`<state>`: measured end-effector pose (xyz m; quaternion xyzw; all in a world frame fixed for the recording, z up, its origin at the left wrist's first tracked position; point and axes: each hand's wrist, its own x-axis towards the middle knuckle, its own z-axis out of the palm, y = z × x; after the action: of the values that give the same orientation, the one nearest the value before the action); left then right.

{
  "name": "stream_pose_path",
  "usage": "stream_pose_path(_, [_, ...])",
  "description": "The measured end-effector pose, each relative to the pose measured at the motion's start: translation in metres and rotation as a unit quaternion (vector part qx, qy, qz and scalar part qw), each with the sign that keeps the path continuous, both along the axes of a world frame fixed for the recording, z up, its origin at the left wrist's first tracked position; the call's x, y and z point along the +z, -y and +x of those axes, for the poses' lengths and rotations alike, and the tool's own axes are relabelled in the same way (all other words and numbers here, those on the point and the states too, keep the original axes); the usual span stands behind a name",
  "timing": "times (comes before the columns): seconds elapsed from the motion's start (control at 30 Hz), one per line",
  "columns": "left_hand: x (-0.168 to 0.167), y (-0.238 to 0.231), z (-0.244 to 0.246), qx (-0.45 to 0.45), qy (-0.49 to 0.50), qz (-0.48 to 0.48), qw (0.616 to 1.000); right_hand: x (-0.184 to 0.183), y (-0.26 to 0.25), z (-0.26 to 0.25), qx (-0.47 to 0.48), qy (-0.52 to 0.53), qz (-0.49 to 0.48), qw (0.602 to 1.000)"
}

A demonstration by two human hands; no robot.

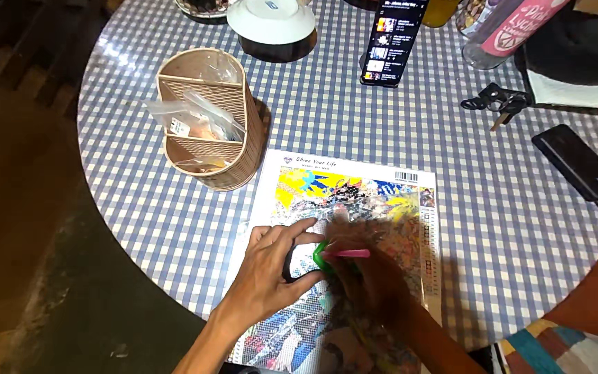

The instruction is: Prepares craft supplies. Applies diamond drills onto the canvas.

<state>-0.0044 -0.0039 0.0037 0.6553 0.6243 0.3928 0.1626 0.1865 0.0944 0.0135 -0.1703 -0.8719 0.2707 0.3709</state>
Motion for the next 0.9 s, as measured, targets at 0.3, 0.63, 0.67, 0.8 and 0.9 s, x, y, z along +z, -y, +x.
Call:
stream_pose_path(0.3, [0.001,0.0,0.0,0.002,-0.003,-0.004,1.0,0.0,0.001,-0.003,0.008,0.005,0.007,1.0])
stream_pose_path(0.63, [-0.001,0.0,0.0,0.002,0.007,-0.006,1.0,0.006,-0.005,0.002,-0.016,-0.036,-0.119,0.992])
stream_pose_path(0.67, [-0.001,0.0,0.0,0.001,0.01,-0.005,1.0,0.008,-0.007,0.003,-0.019,-0.049,-0.147,0.988])
stream_pose_path(0.8, [-0.002,0.001,-0.001,-0.001,0.017,-0.003,1.0,0.018,-0.022,0.003,-0.027,-0.08,-0.2,0.976])
stream_pose_path(0.9, [-0.003,0.003,-0.003,-0.003,0.022,-0.007,1.0,0.023,-0.035,-0.005,-0.024,-0.109,-0.208,0.972])
